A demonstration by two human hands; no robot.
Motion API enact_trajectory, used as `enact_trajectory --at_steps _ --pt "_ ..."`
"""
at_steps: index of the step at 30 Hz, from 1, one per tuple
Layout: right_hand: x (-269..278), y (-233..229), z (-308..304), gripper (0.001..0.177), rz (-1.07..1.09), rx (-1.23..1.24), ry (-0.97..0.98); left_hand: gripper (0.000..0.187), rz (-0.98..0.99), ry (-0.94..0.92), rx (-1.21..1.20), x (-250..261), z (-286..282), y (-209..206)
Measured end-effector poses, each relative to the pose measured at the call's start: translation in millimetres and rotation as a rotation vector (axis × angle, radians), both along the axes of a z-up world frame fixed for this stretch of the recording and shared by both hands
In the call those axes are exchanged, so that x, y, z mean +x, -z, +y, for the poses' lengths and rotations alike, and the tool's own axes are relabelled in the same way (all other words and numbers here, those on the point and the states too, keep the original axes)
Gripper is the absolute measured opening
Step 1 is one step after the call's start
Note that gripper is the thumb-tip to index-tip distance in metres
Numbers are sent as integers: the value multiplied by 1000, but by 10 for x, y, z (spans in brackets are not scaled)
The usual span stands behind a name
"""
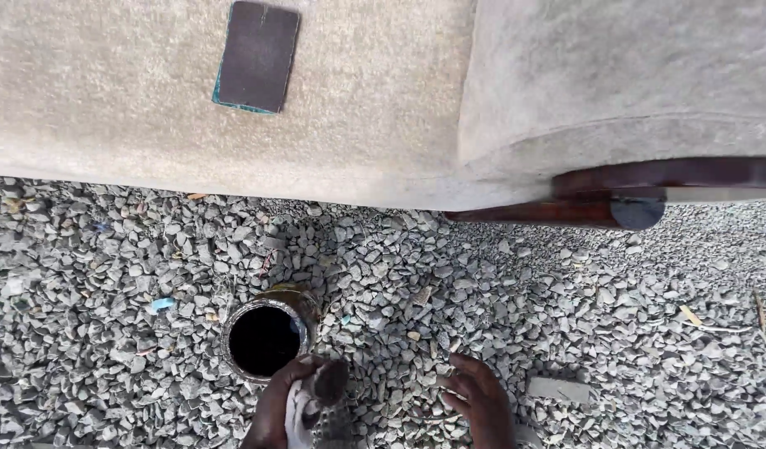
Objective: Applying a dark wood finish or stain to the wooden trim and armrest details of upholstered sofas using a cloth applicator.
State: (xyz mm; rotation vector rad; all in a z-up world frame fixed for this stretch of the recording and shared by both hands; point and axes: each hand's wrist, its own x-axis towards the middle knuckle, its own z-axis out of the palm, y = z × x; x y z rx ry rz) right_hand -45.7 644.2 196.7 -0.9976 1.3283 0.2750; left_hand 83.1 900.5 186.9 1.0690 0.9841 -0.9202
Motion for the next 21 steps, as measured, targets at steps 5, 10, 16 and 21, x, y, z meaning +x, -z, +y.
enact_trajectory --at_steps 5,10,16,21 --pt "63 -881 -839 40 -12 -92 82 42 -147 -284 -49 -514 -1063 -565" --pt "70 -1581 -1412 27 -168 -233 82 30 -265 -249 7 -515 -2298 -2010" --pt "262 -1928 -1613 22 -337 -213 197 40 -644 138 368 -247 -3111 -2590" --pt "412 -1790 -1745 22 -338 -191 241 38 -1095 432 672 -107 -3369 -2273"
